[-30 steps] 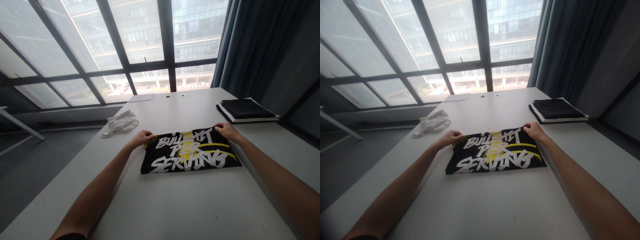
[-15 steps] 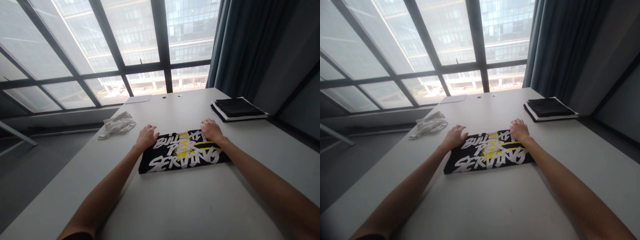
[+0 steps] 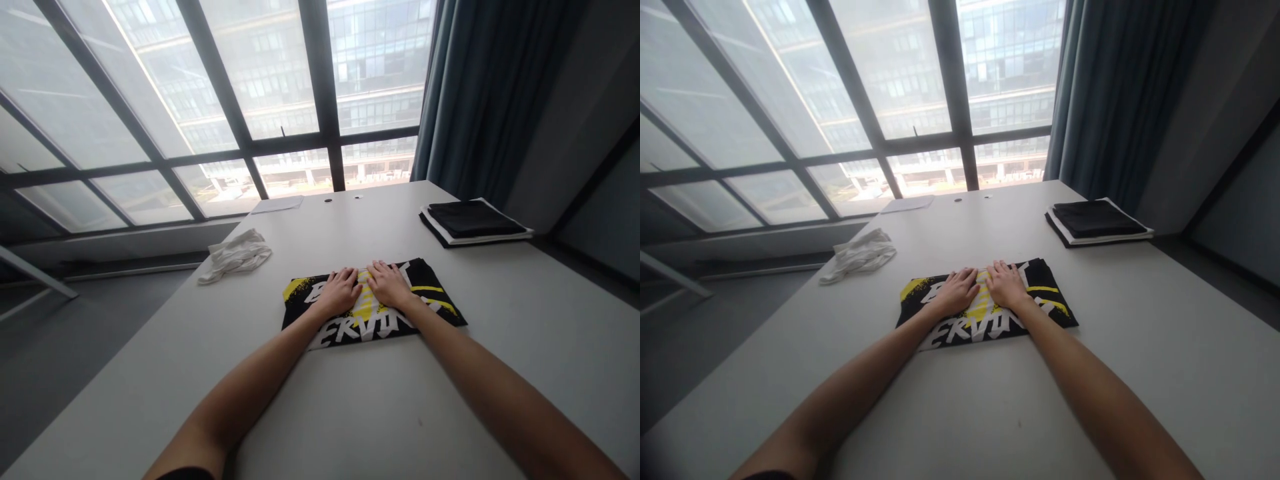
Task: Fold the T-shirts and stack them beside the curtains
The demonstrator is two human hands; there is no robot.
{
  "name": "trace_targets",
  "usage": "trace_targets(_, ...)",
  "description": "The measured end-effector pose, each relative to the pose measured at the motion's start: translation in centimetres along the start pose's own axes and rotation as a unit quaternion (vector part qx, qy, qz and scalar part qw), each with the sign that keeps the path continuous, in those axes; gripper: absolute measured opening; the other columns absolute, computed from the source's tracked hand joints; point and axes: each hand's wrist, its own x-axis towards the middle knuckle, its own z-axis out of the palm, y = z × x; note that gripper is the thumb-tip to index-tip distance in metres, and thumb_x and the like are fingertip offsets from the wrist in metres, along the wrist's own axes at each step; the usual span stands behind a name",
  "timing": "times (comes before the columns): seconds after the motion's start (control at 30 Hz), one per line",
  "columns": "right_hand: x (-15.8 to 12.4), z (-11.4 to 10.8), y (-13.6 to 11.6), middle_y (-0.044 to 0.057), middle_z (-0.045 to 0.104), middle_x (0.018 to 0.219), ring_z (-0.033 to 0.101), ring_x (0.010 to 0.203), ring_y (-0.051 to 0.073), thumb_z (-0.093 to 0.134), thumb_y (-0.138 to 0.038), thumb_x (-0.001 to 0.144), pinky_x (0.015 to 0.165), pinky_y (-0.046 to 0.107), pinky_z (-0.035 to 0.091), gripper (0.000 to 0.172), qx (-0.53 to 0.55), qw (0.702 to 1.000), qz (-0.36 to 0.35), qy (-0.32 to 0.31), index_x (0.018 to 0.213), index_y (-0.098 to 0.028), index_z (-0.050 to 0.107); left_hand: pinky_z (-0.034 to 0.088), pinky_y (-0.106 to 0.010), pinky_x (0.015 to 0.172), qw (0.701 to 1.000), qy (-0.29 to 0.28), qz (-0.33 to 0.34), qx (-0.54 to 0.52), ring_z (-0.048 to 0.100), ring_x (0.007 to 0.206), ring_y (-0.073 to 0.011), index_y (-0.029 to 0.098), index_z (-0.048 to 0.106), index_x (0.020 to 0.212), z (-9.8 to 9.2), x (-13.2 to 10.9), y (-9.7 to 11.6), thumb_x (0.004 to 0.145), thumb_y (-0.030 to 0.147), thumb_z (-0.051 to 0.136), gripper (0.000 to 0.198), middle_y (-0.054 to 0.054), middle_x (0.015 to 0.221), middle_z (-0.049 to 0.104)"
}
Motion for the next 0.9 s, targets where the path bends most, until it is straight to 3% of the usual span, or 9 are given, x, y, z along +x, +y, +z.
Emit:
trace_targets(0.1,0.1,-0.2,-0.3,0.015,0.034,0.162,0.025,0.151,0.028,0.029,-0.04,0.104,0.122,0.051,0.013,0.056,0.001,1.0,0.005,-0.003,0.151,-0.014,0.043,0.015,-0.054,0.123,1.0,-0.018,-0.004,0.005,0.02,0.153,-0.0307,0.016,0.03,0.158,-0.1,0.2,0.0,0.104,0.049,0.025,0.063,-0.012,0.165,0.028)
trace_targets(0.23,0.0,-1.1,-0.6,0.017,0.032,0.163,0.023,0.152,0.028,0.028,-0.042,0.104,0.122,0.052,0.014,0.058,-0.001,1.0,0.015,0.022,0.151,-0.012,0.042,0.014,-0.056,0.122,1.0,-0.024,0.0,-0.001,0.018,0.154,-0.0308,0.013,0.029,0.158,-0.1,0.2,0.0,0.104,0.05,0.025,0.066,-0.013,0.166,0.024)
trace_targets(0.33,-0.5,-1.8,0.6,0.017,0.033,0.162,0.023,0.152,0.028,0.027,-0.039,0.104,0.122,0.052,0.013,0.056,-0.019,0.997,0.023,0.069,0.15,-0.011,0.044,0.014,-0.056,0.123,1.0,-0.022,0.001,-0.017,0.018,0.154,-0.0301,0.012,0.03,0.158,-0.3,0.3,0.1,0.104,0.05,0.024,0.066,-0.013,0.165,0.025)
trace_targets(0.43,-1.0,-2.0,2.7,0.018,0.033,0.162,0.024,0.151,0.029,0.029,-0.039,0.103,0.121,0.053,0.015,0.058,-0.036,0.996,0.053,0.055,0.151,-0.01,0.042,0.014,-0.054,0.123,0.999,-0.015,-0.003,-0.035,0.017,0.154,-0.0277,0.016,0.031,0.157,-1.3,0.4,-0.2,0.105,0.048,0.023,0.062,-0.012,0.166,0.025)
trace_targets(0.53,-1.1,-1.5,4.5,0.018,0.033,0.161,0.026,0.151,0.03,0.03,-0.04,0.102,0.121,0.053,0.017,0.06,-0.038,0.996,0.073,0.013,0.152,-0.009,0.041,0.014,-0.055,0.123,0.999,-0.011,-0.032,-0.025,0.016,0.154,-0.029,0.018,0.035,0.156,-2.9,-0.3,-1.3,0.105,0.047,0.025,0.059,-0.012,0.165,0.026)
trace_targets(0.63,-0.8,-0.9,5.1,0.017,0.034,0.162,0.025,0.151,0.029,0.029,-0.043,0.102,0.122,0.052,0.016,0.061,-0.033,0.997,0.075,0.012,0.152,-0.01,0.041,0.019,-0.057,0.12,0.996,-0.01,-0.088,0.004,0.021,0.153,-0.0321,0.017,0.037,0.154,-3.7,-1.9,-3.4,0.105,0.045,0.026,0.058,-0.015,0.164,0.029)
trace_targets(0.77,-0.6,-1.0,5.0,0.018,0.033,0.161,0.025,0.151,0.029,0.028,-0.044,0.103,0.121,0.052,0.016,0.062,-0.023,0.996,0.082,0.019,0.152,-0.009,0.042,0.019,-0.055,0.121,0.991,-0.003,-0.126,0.044,0.024,0.152,-0.0319,0.017,0.036,0.155,-2.8,-4.0,-5.9,0.104,0.048,0.028,0.06,-0.015,0.162,0.032)
trace_targets(0.9,-0.7,-1.6,5.3,0.017,0.03,0.163,0.019,0.152,0.029,0.029,-0.047,0.103,0.121,0.059,0.008,0.062,-0.027,0.992,0.114,0.053,0.153,-0.012,0.04,0.019,-0.054,0.122,0.991,-0.002,-0.122,0.049,0.025,0.152,-0.0321,0.014,0.034,0.156,-2.0,-4.3,-6.5,0.104,0.046,0.026,0.061,-0.015,0.162,0.033)
